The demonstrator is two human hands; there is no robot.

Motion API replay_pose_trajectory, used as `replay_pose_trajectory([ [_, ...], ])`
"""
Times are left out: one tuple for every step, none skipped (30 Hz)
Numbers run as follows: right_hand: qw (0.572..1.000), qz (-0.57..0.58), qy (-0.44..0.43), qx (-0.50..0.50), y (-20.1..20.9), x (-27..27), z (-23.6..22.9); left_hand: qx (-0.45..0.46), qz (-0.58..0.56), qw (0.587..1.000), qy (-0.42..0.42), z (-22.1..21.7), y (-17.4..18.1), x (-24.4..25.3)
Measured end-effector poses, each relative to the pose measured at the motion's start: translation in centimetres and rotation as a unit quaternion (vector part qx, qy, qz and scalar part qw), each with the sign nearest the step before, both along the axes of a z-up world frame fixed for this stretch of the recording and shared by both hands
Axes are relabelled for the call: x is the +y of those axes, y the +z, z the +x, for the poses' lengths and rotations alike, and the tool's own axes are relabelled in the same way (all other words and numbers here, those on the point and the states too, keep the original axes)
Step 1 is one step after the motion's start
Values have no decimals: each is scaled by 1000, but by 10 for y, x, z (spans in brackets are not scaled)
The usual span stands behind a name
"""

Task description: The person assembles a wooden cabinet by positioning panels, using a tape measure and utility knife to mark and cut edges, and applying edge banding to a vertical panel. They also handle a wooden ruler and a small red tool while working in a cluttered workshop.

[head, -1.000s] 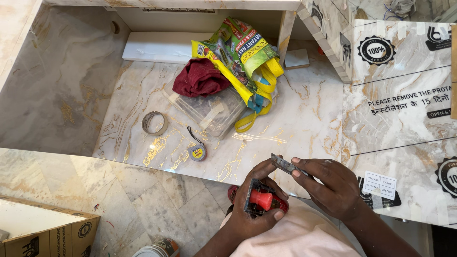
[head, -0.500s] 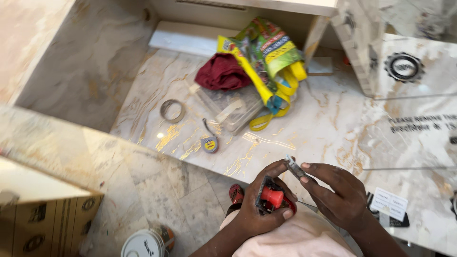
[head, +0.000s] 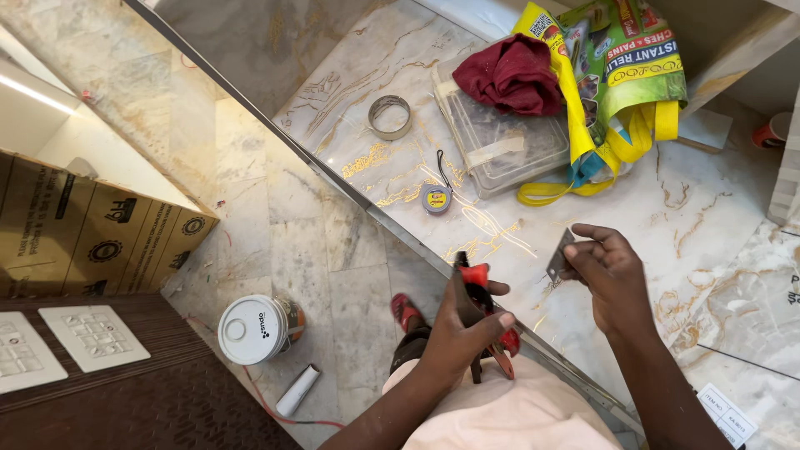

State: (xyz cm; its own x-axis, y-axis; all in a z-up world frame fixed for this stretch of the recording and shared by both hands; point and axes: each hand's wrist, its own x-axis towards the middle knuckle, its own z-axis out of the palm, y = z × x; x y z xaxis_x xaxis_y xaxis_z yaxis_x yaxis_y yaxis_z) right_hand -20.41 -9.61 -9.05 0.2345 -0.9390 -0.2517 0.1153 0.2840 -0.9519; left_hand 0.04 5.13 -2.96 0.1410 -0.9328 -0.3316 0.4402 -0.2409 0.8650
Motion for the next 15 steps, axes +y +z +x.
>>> replay_pose_trajectory([
  [999,1,10,31,-13,-6,4,13,9,1000,9,3,-2,1],
  [998,-1,14,63,-25,-11,6,34,1,999,13,8,-4,1],
  [995,-3,17,94,-34,-16,7,56,-7,998,16,14,-5,1],
  [991,-5,22,130,-41,-19,7,77,-15,997,18,21,-5,1],
  [986,-6,27,165,-46,-22,8,70,-15,997,10,29,-5,0],
  [979,-5,36,198,-49,-24,11,62,-14,998,5,38,-4,-1],
  [967,-35,27,251,-49,-24,13,53,-13,999,0,46,-3,-1],
  [951,-65,22,301,-49,-26,19,51,-19,999,-4,55,-2,-3],
  [932,-95,17,350,-48,-26,26,48,-24,999,-9,64,-2,-3],
  [882,-181,-5,435,-44,-25,34,45,-32,998,-8,75,-1,-5],
  [817,-264,-28,512,-39,-18,41,40,-39,998,-13,86,-1,-6],
  [737,-344,-48,580,-32,-11,51,36,-46,998,-14,97,0,-7],
  [749,-347,-46,563,-25,-6,62,32,-53,998,-15,109,0,-8],
  [761,-348,-43,546,-18,1,74,35,-57,998,-13,121,0,-9],
  [773,-349,-40,528,-10,8,85,38,-61,997,-11,134,0,-11],
])
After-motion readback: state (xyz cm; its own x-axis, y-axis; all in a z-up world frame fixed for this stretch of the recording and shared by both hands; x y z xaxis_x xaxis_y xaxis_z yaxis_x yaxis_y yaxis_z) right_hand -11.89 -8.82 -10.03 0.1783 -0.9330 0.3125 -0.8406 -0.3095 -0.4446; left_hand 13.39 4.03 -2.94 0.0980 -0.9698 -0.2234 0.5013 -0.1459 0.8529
